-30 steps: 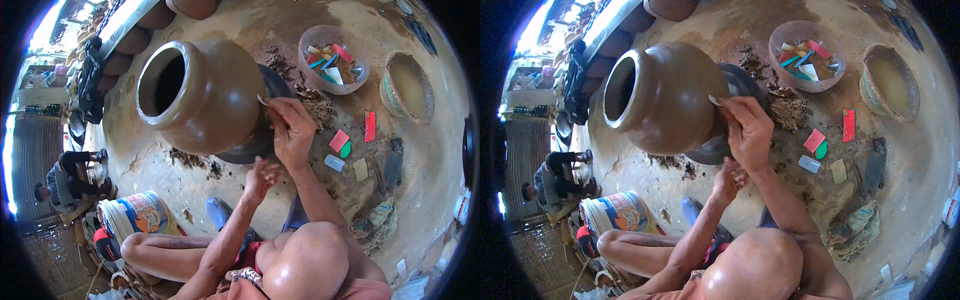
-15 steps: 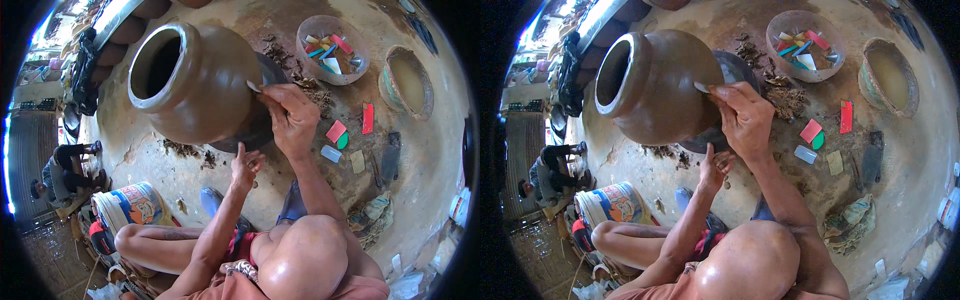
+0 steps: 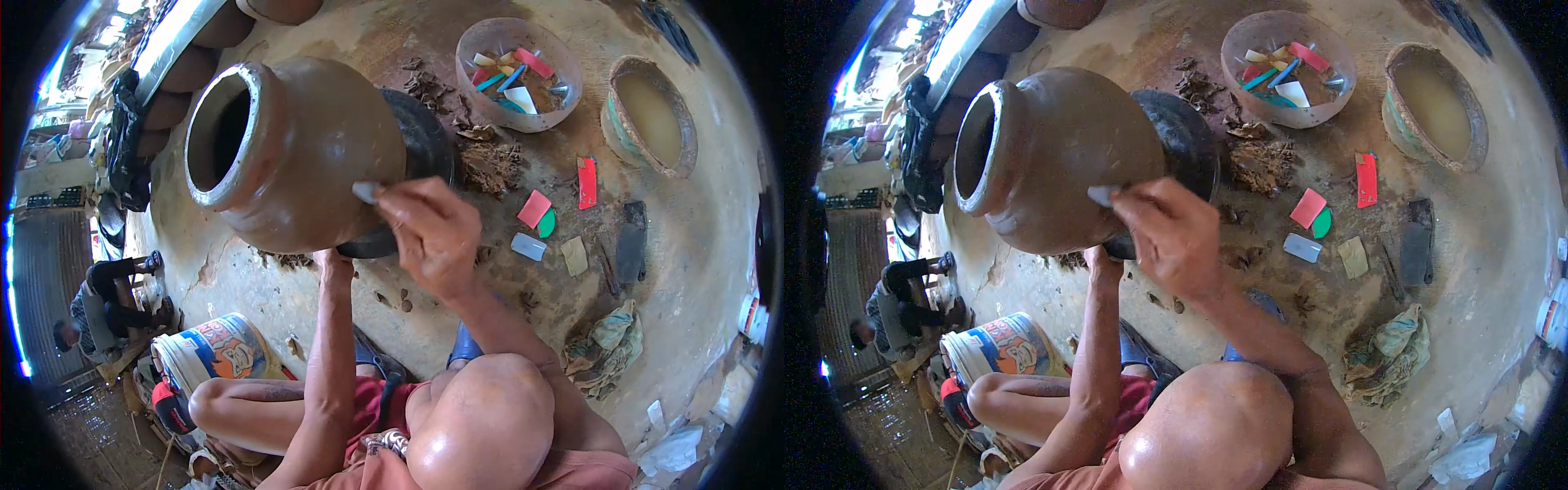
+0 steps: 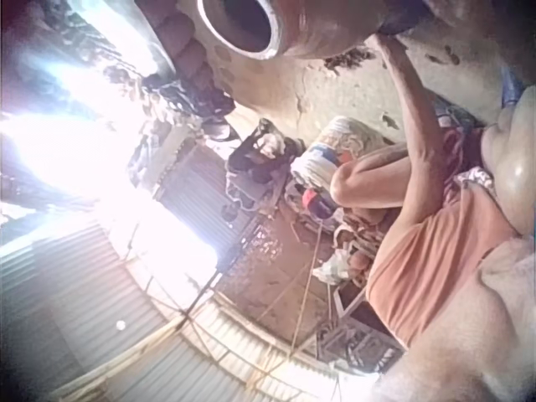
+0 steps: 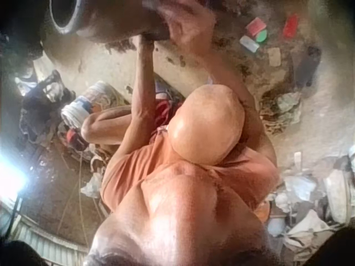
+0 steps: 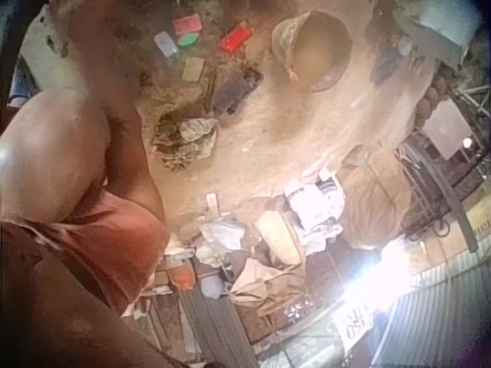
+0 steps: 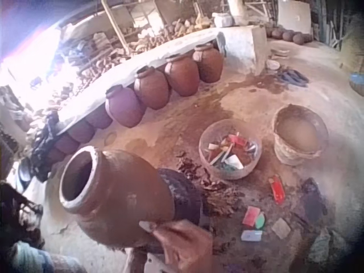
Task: The person uses a small tool to smooth the exterior surface of a clay pot on a rotating wheel and then uses a piece of cardboard to smooth the interior rim.
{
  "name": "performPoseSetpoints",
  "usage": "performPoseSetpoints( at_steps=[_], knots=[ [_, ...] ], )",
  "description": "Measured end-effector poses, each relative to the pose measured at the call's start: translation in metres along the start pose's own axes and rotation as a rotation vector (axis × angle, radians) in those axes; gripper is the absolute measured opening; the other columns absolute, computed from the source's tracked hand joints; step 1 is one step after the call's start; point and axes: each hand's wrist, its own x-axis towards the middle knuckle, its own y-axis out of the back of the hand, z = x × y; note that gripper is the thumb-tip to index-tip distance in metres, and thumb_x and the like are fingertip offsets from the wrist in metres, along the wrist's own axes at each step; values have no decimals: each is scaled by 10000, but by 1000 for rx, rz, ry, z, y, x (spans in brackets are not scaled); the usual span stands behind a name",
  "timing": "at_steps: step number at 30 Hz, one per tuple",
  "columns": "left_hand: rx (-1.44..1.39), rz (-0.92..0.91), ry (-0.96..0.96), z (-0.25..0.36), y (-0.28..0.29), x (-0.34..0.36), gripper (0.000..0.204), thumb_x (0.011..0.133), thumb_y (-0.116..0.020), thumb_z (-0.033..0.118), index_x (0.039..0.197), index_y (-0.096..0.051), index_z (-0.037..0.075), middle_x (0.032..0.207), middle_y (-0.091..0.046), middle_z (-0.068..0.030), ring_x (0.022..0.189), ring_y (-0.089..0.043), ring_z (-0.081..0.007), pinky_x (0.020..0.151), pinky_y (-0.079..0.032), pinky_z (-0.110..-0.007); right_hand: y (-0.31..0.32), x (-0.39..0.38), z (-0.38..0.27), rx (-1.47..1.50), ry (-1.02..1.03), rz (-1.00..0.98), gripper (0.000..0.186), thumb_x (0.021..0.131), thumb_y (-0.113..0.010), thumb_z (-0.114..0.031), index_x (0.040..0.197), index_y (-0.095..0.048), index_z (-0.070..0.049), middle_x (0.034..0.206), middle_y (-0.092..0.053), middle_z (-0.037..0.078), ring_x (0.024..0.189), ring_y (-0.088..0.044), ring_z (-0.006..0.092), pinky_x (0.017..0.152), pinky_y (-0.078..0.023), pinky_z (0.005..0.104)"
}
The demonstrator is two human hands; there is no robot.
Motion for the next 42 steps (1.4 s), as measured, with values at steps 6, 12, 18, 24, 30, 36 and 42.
performPoseSetpoints(
  at_steps=[6, 12, 18, 24, 30, 36, 42],
  knots=[
    [-45, -460, -63, 17, 23, 27, 563, 955, -695, 375, 1434, -505, 149, 1377, -608, -80, 1238, -604, -264, 1042, -528, -437, 15, 10, 1, 30, 41, -54, 297, 790, -705, 74, 1051, -777, -51, 898, -705, 129, 744, -704, 232, 616, -569, 332],
    [67, -286, -70, 5, 41, 46, 546, 970, -671, 399, 1432, -508, 157, 1369, -613, -77, 1243, -597, -257, 1051, -516, -426, 0, 79, 57, -34, -7, 47, 264, 806, -698, 64, 1035, -752, -55, 913, -716, 153, 828, -715, 336, 706, -569, 394],
    [113, 23, -13, -10, 22, 12, 501, 1013, -586, 387, 1438, -492, 139, 1370, -607, -84, 1220, -614, -232, 977, -558, -417, 0, 62, 39, -60, 23, 55, 243, 828, -678, 103, 1013, -736, -43, 927, -707, 139, 802, -715, 296, 691, -560, 351],
    [-66, 66, 88, -16, -2, -31, 464, 1033, -499, 462, 1411, -511, 193, 1404, -590, -37, 1234, -607, -224, 944, -550, -423, 1, 20, 9, -101, 67, 47, 302, 770, -696, 51, 1051, -741, -51, 925, -677, 139, 780, -687, 314, 668, -557, 391],
    [6, 70, 192, -8, -1, -32, 489, 1025, -526, 458, 1421, -504, 171, 1402, -583, -29, 1250, -587, -221, 946, -548, -438, 13, 7, 6, -68, 102, 36, 248, 802, -707, 86, 1021, -742, -27, 893, -687, 141, 711, -680, 264, 604, -548, 338],
    [137, -309, -219, 16, 41, 38, 550, 960, -678, 285, 1452, -484, 135, 1376, -606, -89, 1227, -609, -274, 996, -540, -451, 2, 79, 58, -39, 26, 74, 163, 859, -684, 23, 1006, -725, -35, 906, -693, 164, 786, -696, 343, 684, -551, 400],
    [14, -87, -184, -8, 30, 35, 514, 1043, -560, 326, 1481, -451, 82, 1370, -600, -122, 1246, -579, -283, 1013, -515, -430, -1, 58, 42, 4, 4, 79, 185, 866, -676, 88, 1017, -706, -16, 914, -708, 154, 811, -712, 296, 703, -547, 358]
  ],
)
